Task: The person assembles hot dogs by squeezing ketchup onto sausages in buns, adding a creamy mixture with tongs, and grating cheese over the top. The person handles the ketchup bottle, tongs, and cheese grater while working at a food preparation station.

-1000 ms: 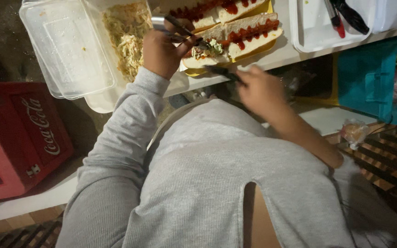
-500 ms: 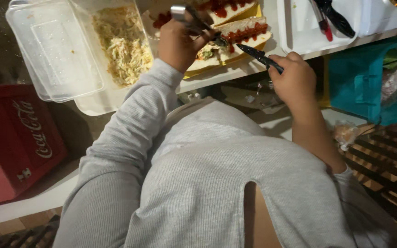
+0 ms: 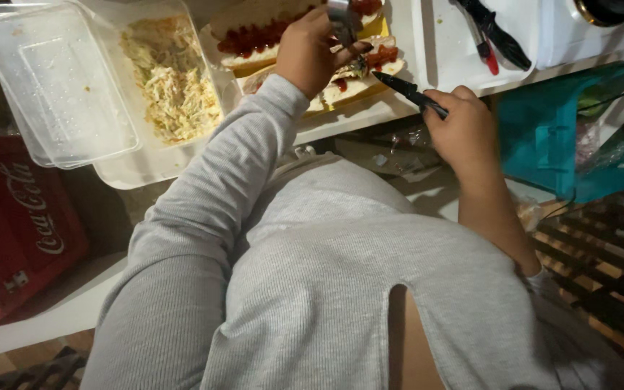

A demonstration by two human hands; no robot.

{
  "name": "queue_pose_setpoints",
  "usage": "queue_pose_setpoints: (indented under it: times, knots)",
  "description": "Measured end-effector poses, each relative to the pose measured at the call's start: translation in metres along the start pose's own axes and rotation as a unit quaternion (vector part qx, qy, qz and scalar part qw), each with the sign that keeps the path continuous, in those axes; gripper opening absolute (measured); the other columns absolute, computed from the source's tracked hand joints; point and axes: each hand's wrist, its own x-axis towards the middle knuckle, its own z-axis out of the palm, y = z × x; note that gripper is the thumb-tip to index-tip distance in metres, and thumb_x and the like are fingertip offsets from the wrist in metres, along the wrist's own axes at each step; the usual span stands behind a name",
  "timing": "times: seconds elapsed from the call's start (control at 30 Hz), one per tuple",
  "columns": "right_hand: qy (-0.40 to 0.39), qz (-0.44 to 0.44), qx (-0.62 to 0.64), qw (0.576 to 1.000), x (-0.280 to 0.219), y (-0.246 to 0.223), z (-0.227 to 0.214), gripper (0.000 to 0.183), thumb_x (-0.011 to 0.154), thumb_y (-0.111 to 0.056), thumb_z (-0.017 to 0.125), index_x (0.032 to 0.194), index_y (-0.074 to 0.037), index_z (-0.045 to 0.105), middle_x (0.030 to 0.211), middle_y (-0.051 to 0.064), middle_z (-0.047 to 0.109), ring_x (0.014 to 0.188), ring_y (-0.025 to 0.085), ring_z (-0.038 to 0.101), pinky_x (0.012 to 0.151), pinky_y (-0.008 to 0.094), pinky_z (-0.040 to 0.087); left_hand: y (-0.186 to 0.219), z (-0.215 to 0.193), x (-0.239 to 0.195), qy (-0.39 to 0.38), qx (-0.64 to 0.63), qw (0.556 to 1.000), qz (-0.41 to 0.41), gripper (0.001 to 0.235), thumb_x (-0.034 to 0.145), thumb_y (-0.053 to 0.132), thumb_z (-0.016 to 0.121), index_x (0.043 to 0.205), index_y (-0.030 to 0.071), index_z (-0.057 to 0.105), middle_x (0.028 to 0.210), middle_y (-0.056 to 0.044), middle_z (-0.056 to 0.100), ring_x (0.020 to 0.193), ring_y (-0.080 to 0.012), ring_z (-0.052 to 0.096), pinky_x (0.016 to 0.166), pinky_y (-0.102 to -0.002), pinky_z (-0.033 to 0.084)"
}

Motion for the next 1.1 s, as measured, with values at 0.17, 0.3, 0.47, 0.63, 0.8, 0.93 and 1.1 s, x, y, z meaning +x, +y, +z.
queue_pose_setpoints:
  times: [0.17, 0.3, 0.47, 0.63, 0.8, 0.93, 1.1]
  knots:
    - [0.008, -0.022, 0.005, 1.000, 0.009, 0.013, 0.001, 0.026, 0.092, -0.017, 0.077, 0.118, -0.013, 0.079, 0.093, 0.015, 0.066, 0.081, 0.034, 0.066, 0.074, 0.045, 0.053, 0.009, 0.004, 0.008, 0.002, 0.028, 0.999, 0.039, 0.044, 0.086, 0.035, 0.093, 0.113, 0.010, 0.068, 0.102, -0.008, 0.070, 0.088, -0.0298, 0.072, 0.074, -0.039, 0.060]
    - [0.005, -0.018, 0.031, 0.999, 0.013, 0.017, 0.006, 0.027, 0.093, -0.017, 0.077, 0.120, -0.013, 0.079, 0.093, 0.015, 0.065, 0.079, 0.034, 0.065, 0.071, 0.044, 0.052, 0.015, 0.002, 0.013, 0.009, 0.056, 0.998, 0.038, 0.044, 0.086, 0.033, 0.093, 0.117, 0.013, 0.068, 0.104, -0.007, 0.070, 0.089, -0.0306, 0.071, 0.074, -0.041, 0.059]
    - [0.006, -0.020, 0.051, 0.999, 0.021, 0.016, 0.025, 0.026, 0.092, -0.018, 0.077, 0.118, -0.014, 0.079, 0.091, 0.014, 0.065, 0.077, 0.032, 0.066, 0.070, 0.043, 0.052, 0.020, 0.000, 0.016, -0.005, 0.026, 0.999, -0.024, 0.045, 0.087, 0.037, 0.094, 0.117, 0.013, 0.069, 0.102, -0.008, 0.070, 0.084, -0.0280, 0.072, 0.070, -0.040, 0.059]
    - [0.012, -0.063, 0.016, 0.998, 0.025, 0.028, 0.033, 0.026, 0.096, -0.017, 0.077, 0.121, -0.011, 0.079, 0.092, 0.017, 0.064, 0.078, 0.036, 0.064, 0.069, 0.044, 0.052, 0.027, -0.017, 0.010, 0.053, 0.020, 0.998, 0.021, 0.039, 0.088, 0.033, 0.092, 0.112, 0.013, 0.068, 0.103, -0.009, 0.071, 0.081, -0.0268, 0.072, 0.069, -0.037, 0.059]
    - [-0.005, -0.067, 0.054, 0.996, 0.036, 0.023, 0.025, 0.028, 0.097, -0.014, 0.076, 0.125, -0.009, 0.077, 0.098, 0.018, 0.070, 0.084, 0.034, 0.068, 0.077, 0.042, 0.054, 0.030, -0.128, -0.026, 0.095, 0.021, 0.995, -0.014, 0.037, 0.091, 0.024, 0.098, 0.102, 0.008, 0.067, 0.089, -0.008, 0.073, 0.075, -0.0254, 0.074, 0.066, -0.039, 0.059]
    - [-0.025, -0.133, 0.136, 0.981, 0.045, -0.013, 0.031, 0.027, 0.100, -0.012, 0.073, 0.126, -0.005, 0.074, 0.108, 0.018, 0.072, 0.093, 0.034, 0.071, 0.083, 0.040, 0.055, 0.036, -0.232, -0.077, 0.122, 0.091, 0.988, 0.029, 0.040, 0.091, 0.006, 0.094, 0.118, 0.000, 0.064, 0.109, -0.010, 0.074, 0.096, -0.0225, 0.079, 0.080, -0.032, 0.067]
    - [-0.062, -0.215, 0.149, 0.963, 0.058, -0.079, 0.048, 0.027, 0.100, -0.010, 0.073, 0.126, -0.003, 0.073, 0.107, 0.018, 0.071, 0.098, 0.035, 0.068, 0.086, 0.040, 0.053, 0.019, -0.261, -0.128, 0.058, 0.152, 0.981, -0.103, 0.046, 0.087, 0.013, 0.099, 0.121, 0.004, 0.070, 0.114, -0.010, 0.075, 0.095, -0.0224, 0.077, 0.079, -0.029, 0.065]
